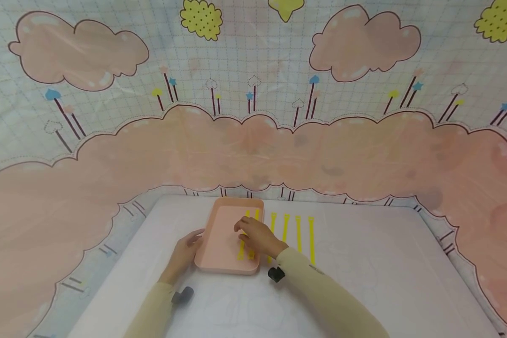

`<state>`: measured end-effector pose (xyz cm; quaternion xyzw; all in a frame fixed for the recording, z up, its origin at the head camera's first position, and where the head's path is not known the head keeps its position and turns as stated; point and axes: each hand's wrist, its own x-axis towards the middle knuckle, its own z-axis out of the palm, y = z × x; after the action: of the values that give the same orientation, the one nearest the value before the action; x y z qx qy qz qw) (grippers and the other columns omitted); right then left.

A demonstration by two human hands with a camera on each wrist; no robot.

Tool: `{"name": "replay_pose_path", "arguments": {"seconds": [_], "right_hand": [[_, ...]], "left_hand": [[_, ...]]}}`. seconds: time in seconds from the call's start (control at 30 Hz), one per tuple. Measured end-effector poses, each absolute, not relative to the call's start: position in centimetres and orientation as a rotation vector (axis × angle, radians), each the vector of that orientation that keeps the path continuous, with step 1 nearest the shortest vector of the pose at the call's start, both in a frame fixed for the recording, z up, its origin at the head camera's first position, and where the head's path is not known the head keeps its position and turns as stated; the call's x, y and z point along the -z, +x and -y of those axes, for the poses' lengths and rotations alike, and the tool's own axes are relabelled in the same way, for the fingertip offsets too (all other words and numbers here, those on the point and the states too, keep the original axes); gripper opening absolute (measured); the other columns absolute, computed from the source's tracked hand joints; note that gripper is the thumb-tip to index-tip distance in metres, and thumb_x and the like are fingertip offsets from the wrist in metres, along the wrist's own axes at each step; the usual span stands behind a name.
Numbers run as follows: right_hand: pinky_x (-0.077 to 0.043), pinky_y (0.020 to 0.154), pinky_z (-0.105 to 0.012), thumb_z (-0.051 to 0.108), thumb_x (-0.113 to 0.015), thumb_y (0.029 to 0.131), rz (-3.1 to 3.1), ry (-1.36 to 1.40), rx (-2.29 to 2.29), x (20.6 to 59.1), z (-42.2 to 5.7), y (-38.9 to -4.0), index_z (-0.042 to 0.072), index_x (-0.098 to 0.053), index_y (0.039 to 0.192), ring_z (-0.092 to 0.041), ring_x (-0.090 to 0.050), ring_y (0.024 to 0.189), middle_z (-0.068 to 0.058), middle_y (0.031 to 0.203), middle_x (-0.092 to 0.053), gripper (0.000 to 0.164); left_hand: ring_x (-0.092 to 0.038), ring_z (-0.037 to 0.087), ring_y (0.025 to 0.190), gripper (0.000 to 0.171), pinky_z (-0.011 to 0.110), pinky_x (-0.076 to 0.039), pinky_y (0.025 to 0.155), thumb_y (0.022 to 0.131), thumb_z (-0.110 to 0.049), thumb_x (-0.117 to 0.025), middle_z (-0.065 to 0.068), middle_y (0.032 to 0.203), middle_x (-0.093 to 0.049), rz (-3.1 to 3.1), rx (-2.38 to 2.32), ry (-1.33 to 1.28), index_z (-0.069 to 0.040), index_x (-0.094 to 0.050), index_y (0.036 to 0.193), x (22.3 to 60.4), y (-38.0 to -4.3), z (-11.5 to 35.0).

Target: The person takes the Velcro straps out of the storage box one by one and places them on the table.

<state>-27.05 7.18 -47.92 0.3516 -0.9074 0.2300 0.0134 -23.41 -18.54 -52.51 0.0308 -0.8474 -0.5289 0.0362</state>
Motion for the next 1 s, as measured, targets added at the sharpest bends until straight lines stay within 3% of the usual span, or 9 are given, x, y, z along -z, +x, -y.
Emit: {"name": "replay_pose_path", "arguments": {"seconds": [0.17, 0.4, 0.57, 1.0], "right_hand": [[-0.053, 0.083, -0.030, 0.013, -0.069, 0.092, 2.811, 1.166, -0.459, 48.0, -7.2, -27.4, 0.014, -0.064, 0.113, -0.015, -0.057, 0.098, 0.002, 0.112, -0.060, 0.022], [-0.052, 0.090, -0.035, 0.017, -0.067, 0.094, 2.843, 1.215, -0.219, 48.0, -6.8, -27.9, 0.020, -0.065, 0.114, -0.018, -0.056, 0.108, 0.002, 0.118, -0.061, 0.021], [-0.048, 0.085, -0.032, 0.019, -0.066, 0.094, 2.837, 1.262, -0.121, 48.0, -6.7, -28.2, 0.021, -0.065, 0.115, -0.018, -0.055, 0.108, 0.001, 0.120, -0.060, 0.021], [-0.042, 0.078, -0.029, 0.002, -0.067, 0.088, 2.839, 1.271, 0.082, 48.0, -5.8, -28.4, 0.026, -0.063, 0.115, -0.017, -0.054, 0.103, 0.001, 0.116, -0.059, 0.037]], "left_hand": [[-0.064, 0.035, 0.112, 0.036, 0.045, -0.053, 0.094, 0.098, -0.010, -0.059, 0.022, 0.122, -0.067, 2.588, 1.645, 0.073, -0.008, -0.061, 0.133, 52.6, -23.3, 18.6], [-0.065, 0.035, 0.112, 0.035, 0.044, -0.054, 0.093, 0.098, -0.011, -0.058, 0.021, 0.122, -0.067, 2.594, 1.619, 0.079, -0.008, -0.061, 0.133, 52.5, -23.3, 18.6], [-0.065, 0.036, 0.112, 0.035, 0.044, -0.054, 0.093, 0.098, -0.011, -0.058, 0.022, 0.122, -0.067, 2.593, 1.623, 0.078, -0.008, -0.061, 0.133, 52.5, -23.3, 18.6], [-0.063, 0.036, 0.115, 0.037, 0.046, -0.052, 0.097, 0.097, -0.011, -0.059, 0.023, 0.124, -0.066, 2.596, 1.638, 0.062, -0.008, -0.061, 0.134, 52.7, -23.6, 18.9]]}}
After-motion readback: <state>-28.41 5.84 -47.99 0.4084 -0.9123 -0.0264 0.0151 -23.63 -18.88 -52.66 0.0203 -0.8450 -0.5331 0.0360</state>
